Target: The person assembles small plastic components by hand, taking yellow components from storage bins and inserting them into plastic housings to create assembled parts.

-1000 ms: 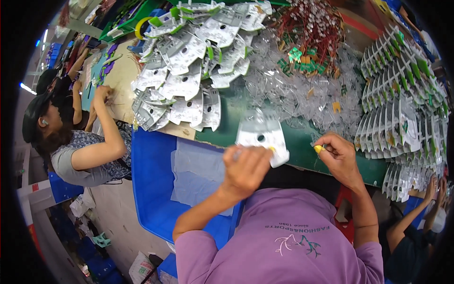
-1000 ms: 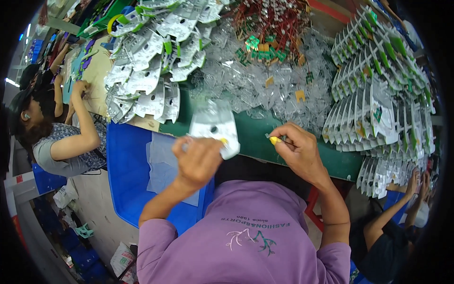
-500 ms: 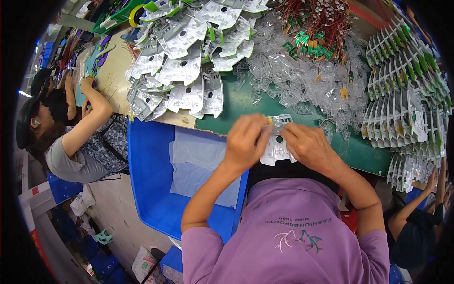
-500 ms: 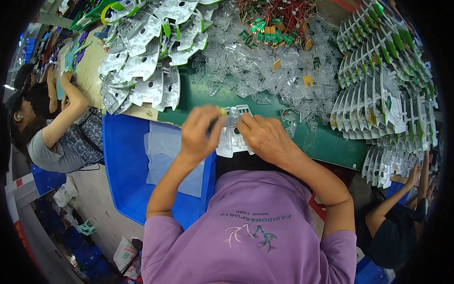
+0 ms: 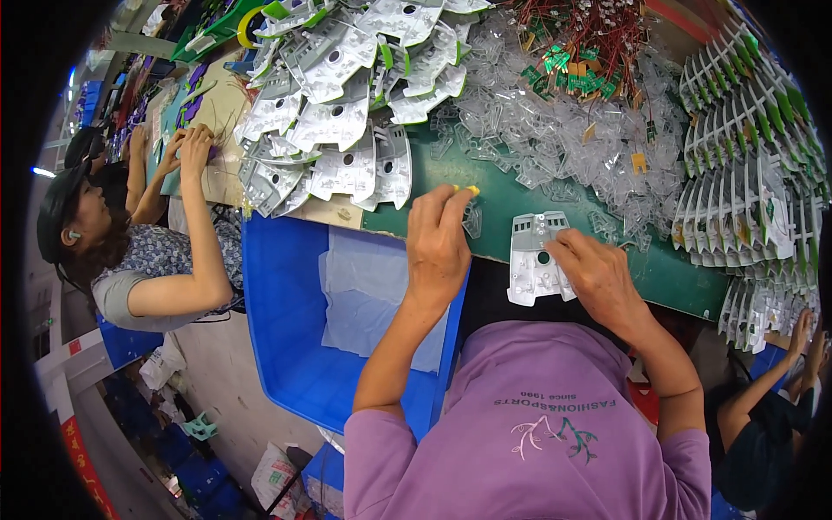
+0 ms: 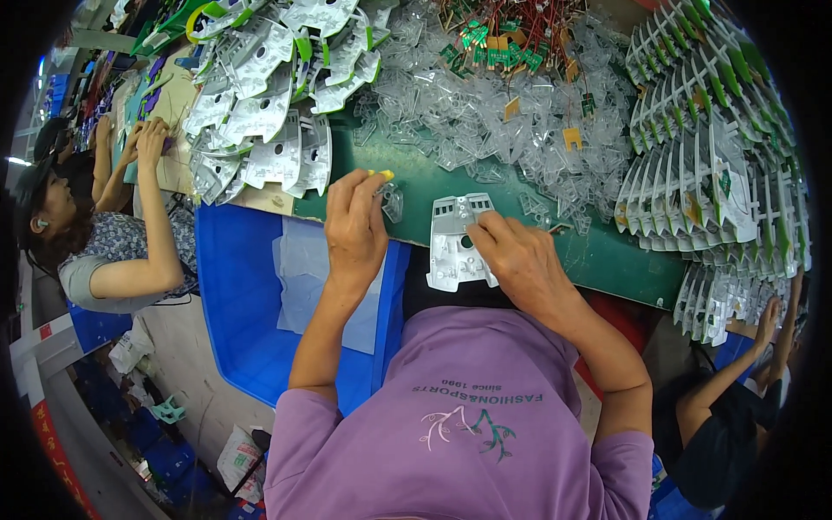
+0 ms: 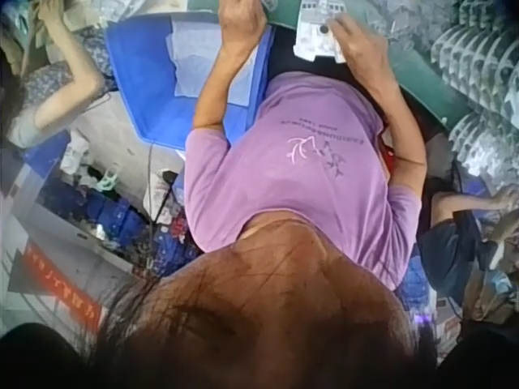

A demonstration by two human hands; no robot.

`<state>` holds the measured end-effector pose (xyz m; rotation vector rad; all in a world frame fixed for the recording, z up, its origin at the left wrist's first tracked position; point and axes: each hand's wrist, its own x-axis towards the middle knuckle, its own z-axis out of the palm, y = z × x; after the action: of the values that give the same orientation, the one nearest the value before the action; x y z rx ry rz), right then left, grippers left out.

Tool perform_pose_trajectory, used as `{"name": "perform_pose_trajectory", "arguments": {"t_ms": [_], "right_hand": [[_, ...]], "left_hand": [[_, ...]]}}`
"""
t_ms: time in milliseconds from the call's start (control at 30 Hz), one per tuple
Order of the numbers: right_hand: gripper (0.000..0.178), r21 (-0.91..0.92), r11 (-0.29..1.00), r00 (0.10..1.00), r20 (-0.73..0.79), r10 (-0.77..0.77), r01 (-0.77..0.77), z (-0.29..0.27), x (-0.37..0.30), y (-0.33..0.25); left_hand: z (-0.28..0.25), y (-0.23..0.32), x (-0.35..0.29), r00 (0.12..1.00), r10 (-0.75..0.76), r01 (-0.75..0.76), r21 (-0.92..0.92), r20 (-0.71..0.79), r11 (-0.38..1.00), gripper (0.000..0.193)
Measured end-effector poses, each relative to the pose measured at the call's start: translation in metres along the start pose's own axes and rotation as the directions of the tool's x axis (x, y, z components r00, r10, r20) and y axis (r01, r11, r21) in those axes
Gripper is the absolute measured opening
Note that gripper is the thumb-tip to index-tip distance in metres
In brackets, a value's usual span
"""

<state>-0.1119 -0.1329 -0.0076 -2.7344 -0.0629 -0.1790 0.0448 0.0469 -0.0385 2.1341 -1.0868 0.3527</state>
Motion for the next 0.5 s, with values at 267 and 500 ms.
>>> {"name": "perform_pose_trajectory", "arguments": {"t_ms": [267, 500], "right_hand": [[0.03, 0.047, 0.999, 0.999, -0.029, -0.023, 0.025, -0.002, -0.001, 0.003], [0.024, 0.05, 0.995, 0.996, -0.006, -0.089, 0.089, -0.003, 0.002, 0.011]], "left_hand": [[-0.008, 0.015, -0.008, 0.968, -0.191, 0.189, 0.032, 0.163, 0.982, 0.027], [-0.008, 0.021, -0.02, 0.951, 0.094, -0.033, -0.207, 0.294, 0.978, 0.03]]}}
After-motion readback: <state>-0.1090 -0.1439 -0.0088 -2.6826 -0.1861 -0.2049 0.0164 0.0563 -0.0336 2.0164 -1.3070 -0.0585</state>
